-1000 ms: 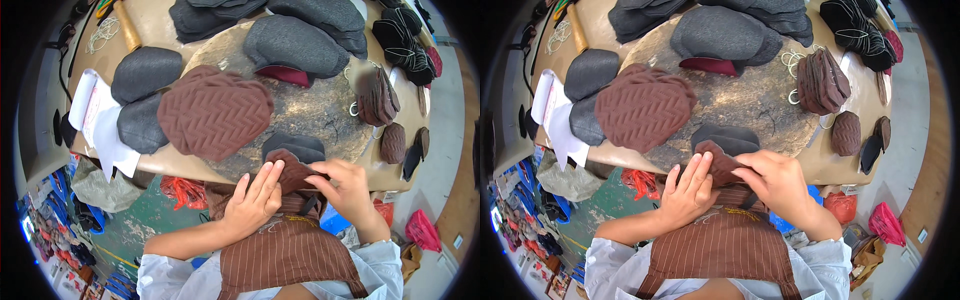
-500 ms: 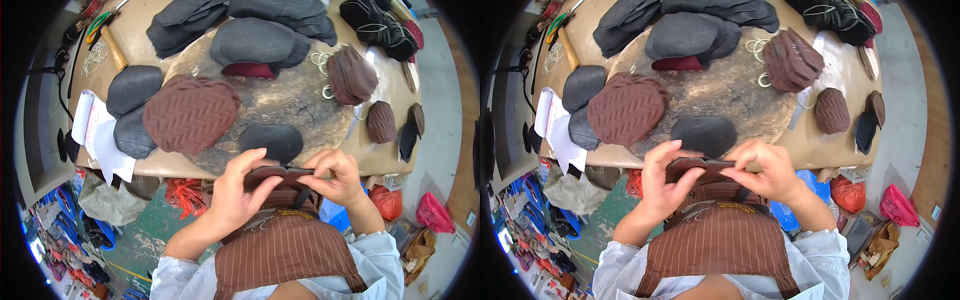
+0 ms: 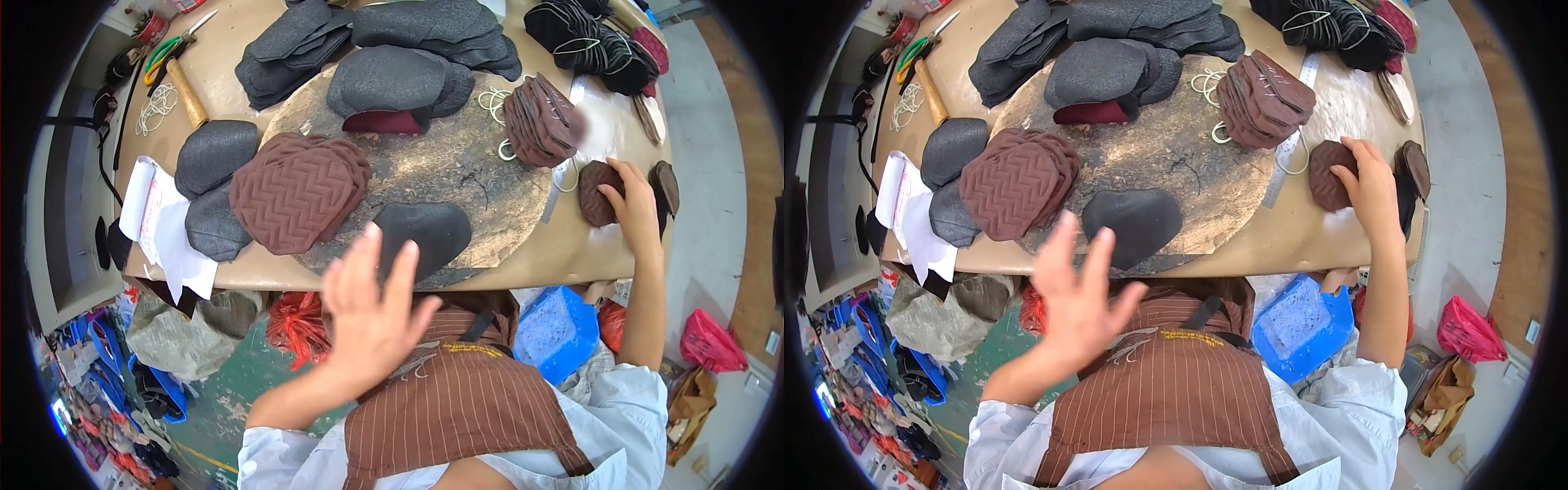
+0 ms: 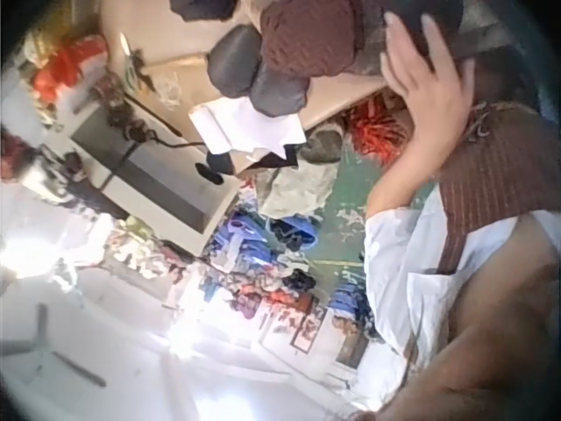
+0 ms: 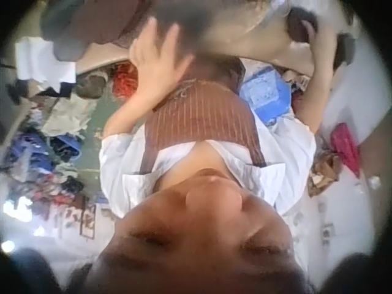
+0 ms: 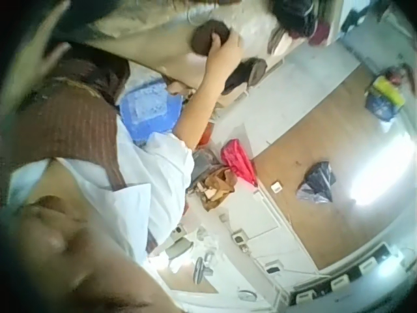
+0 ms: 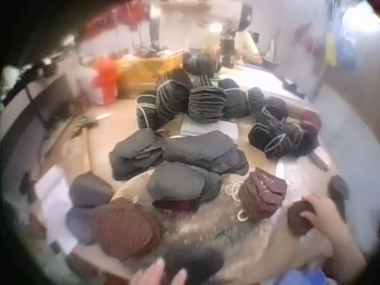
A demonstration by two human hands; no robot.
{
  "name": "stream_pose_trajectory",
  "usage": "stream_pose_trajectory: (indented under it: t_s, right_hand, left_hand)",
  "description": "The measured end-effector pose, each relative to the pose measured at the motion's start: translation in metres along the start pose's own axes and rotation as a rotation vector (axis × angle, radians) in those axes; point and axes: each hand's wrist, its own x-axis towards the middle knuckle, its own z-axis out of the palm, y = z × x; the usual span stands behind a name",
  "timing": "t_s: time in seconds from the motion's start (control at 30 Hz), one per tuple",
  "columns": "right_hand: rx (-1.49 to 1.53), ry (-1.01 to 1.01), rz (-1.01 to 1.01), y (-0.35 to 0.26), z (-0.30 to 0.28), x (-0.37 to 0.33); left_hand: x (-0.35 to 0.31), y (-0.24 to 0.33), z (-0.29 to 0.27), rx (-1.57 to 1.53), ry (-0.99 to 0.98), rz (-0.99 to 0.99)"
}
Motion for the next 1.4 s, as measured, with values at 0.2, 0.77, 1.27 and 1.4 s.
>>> stream_pose_trajectory:
  t_s: [0.2,0.77,1.27,1.4]
  right_hand:
    - [-0.285,0.284,-0.149,-0.002,0.014,-0.017]
    - [0.515,-0.404,-0.121,-0.104,-0.070,-0.028]
    - [0.868,-0.670,-0.156,-0.180,0.061,0.015]
    - [0.868,-0.664,-0.140,-0.181,0.063,0.015]
  left_hand:
    - [-0.023,-0.005,0.025,0.045,-0.233,0.029]
    - [-0.052,-0.011,0.038,-0.064,-0.058,-0.080]
    - [-0.060,-0.020,0.040,-0.061,-0.046,-0.050]
    - [-0.060,-0.022,0.041,-0.068,-0.044,-0.047]
